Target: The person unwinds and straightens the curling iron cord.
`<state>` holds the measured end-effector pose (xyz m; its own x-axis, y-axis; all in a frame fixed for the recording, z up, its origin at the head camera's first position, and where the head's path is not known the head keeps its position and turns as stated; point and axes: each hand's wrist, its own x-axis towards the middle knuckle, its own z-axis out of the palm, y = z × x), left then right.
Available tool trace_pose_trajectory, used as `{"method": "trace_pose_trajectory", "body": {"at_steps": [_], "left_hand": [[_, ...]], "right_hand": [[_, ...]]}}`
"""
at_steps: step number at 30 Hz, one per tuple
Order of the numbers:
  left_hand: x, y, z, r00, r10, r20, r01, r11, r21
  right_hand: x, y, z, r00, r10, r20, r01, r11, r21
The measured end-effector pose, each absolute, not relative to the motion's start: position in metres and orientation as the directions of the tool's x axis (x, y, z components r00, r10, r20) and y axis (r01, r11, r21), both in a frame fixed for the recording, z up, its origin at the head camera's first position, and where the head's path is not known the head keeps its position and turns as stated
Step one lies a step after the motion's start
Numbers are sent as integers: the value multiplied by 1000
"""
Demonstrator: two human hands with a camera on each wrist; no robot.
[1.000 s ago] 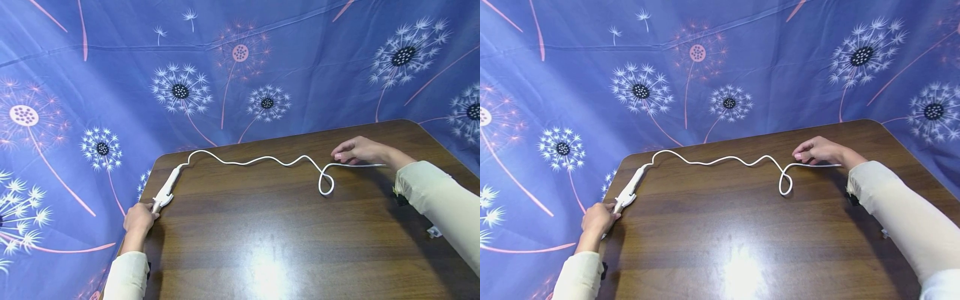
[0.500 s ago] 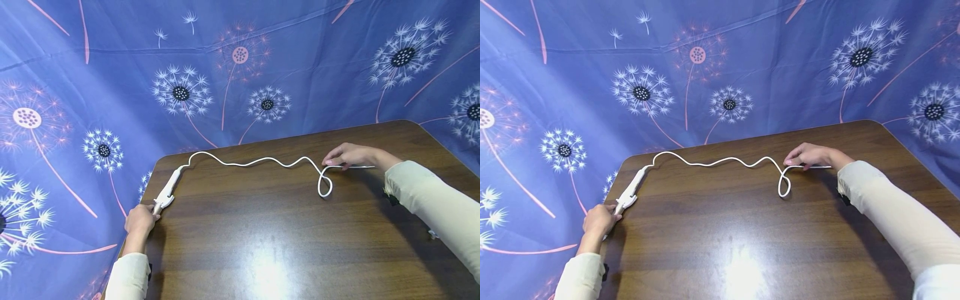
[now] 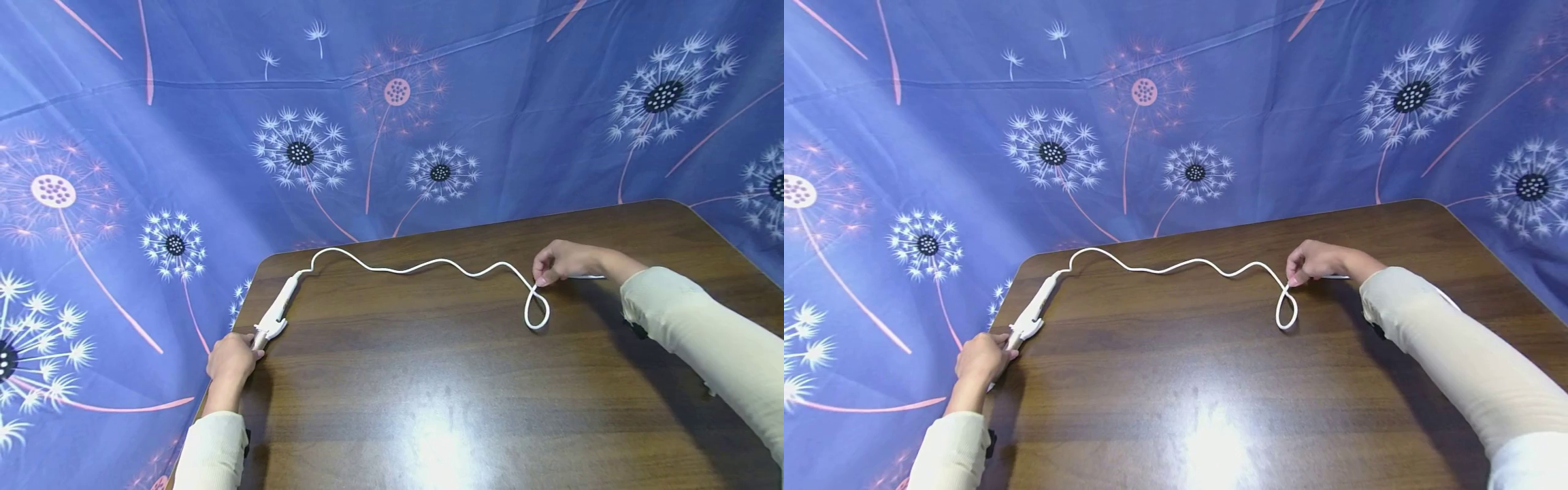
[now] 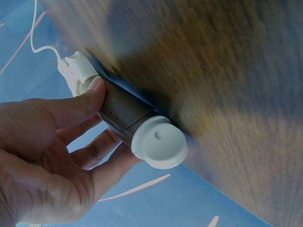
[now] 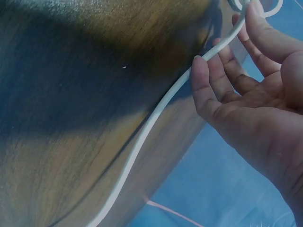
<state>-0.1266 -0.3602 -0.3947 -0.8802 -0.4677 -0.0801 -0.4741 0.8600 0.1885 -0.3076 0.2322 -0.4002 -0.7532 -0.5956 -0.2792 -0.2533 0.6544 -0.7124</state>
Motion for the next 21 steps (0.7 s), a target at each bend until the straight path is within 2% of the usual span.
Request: {"method": "trace_pose_trajectory", "body": {"at_steps": [7,15,21], "left_hand": [[-124,-358,-395,-881,-467,-83,-474,858,198],[-123,-358,-393,-883,-463,-79,-469,862,192],[-123,-357,-391,-886,-455,-86,-463,865,196]], "right_hand": [[-310,248,-396,-813,-537,-224,-270,689,-673],[-316,287,-386,-914,-375,-155,-165,693,-702],[-318,318,-381,-958,-258,-123,-112,734,-670]]}}
